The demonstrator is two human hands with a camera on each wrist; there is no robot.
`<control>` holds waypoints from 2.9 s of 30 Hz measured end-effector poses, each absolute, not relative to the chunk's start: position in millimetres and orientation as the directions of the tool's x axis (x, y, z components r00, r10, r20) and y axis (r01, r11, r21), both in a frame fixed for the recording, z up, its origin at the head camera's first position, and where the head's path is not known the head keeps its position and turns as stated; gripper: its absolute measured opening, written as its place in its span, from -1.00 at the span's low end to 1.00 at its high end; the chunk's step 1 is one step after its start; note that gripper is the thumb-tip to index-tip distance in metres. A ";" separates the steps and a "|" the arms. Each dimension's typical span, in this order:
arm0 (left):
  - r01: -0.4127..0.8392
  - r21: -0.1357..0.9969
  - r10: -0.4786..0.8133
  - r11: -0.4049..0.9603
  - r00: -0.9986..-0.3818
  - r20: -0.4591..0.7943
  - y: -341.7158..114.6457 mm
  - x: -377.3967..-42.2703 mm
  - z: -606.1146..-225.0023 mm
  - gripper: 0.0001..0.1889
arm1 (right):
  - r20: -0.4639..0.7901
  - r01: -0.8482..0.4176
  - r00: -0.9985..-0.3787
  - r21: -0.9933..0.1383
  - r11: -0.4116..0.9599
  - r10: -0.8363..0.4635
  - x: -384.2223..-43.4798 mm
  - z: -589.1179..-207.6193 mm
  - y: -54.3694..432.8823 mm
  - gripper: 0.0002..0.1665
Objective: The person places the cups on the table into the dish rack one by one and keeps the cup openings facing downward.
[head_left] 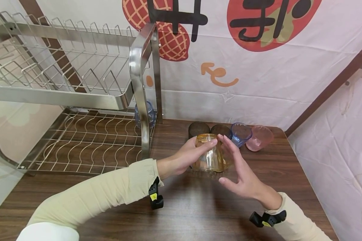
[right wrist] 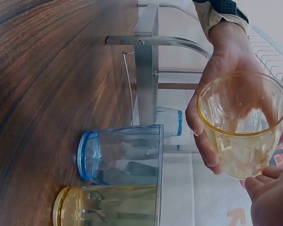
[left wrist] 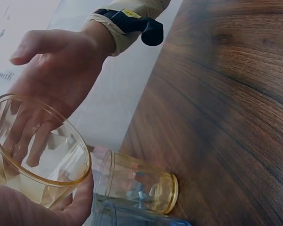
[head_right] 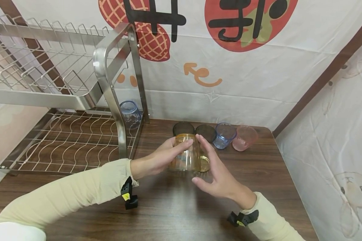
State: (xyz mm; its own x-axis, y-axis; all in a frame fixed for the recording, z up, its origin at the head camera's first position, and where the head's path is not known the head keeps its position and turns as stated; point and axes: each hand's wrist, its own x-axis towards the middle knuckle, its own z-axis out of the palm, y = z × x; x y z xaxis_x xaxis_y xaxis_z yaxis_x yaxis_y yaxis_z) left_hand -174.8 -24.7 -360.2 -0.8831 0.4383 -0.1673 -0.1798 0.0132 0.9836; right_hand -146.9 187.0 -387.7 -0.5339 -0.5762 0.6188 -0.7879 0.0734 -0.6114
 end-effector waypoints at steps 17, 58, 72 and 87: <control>-0.200 0.979 0.372 0.031 -0.907 -0.197 -32.2 -174.3 -359.6 -0.45 | 0.684 -0.780 -0.579 -0.624 0.057 -0.444 -152.0 -384.1 188.8 -0.19; -0.117 0.992 0.439 -0.041 -0.894 -0.087 -44.5 -169.2 -360.0 -0.41 | 0.282 -0.304 -0.952 -0.846 0.438 -0.116 -179.8 -394.1 215.5 -0.47; 0.034 0.999 0.461 -0.024 -0.887 0.041 -45.8 -166.8 -362.0 -0.40 | 0.117 -0.157 -0.987 -0.821 0.548 -0.108 -190.1 -405.1 224.4 -0.46; 0.185 0.983 0.517 -0.007 -0.841 0.162 -52.9 -164.7 -366.9 -0.32 | -0.076 -0.030 -0.984 -0.814 0.580 -0.158 -201.6 -422.3 229.1 -0.34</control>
State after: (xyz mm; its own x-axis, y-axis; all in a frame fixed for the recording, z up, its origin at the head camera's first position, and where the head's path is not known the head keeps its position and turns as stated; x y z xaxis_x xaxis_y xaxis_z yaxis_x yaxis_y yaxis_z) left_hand -164.7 -52.9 -366.9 -0.8407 0.5166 0.1624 0.1853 -0.0074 0.9827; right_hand -201.6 229.1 -422.3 -0.9845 -0.1582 -0.0761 -0.0303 0.5799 -0.8142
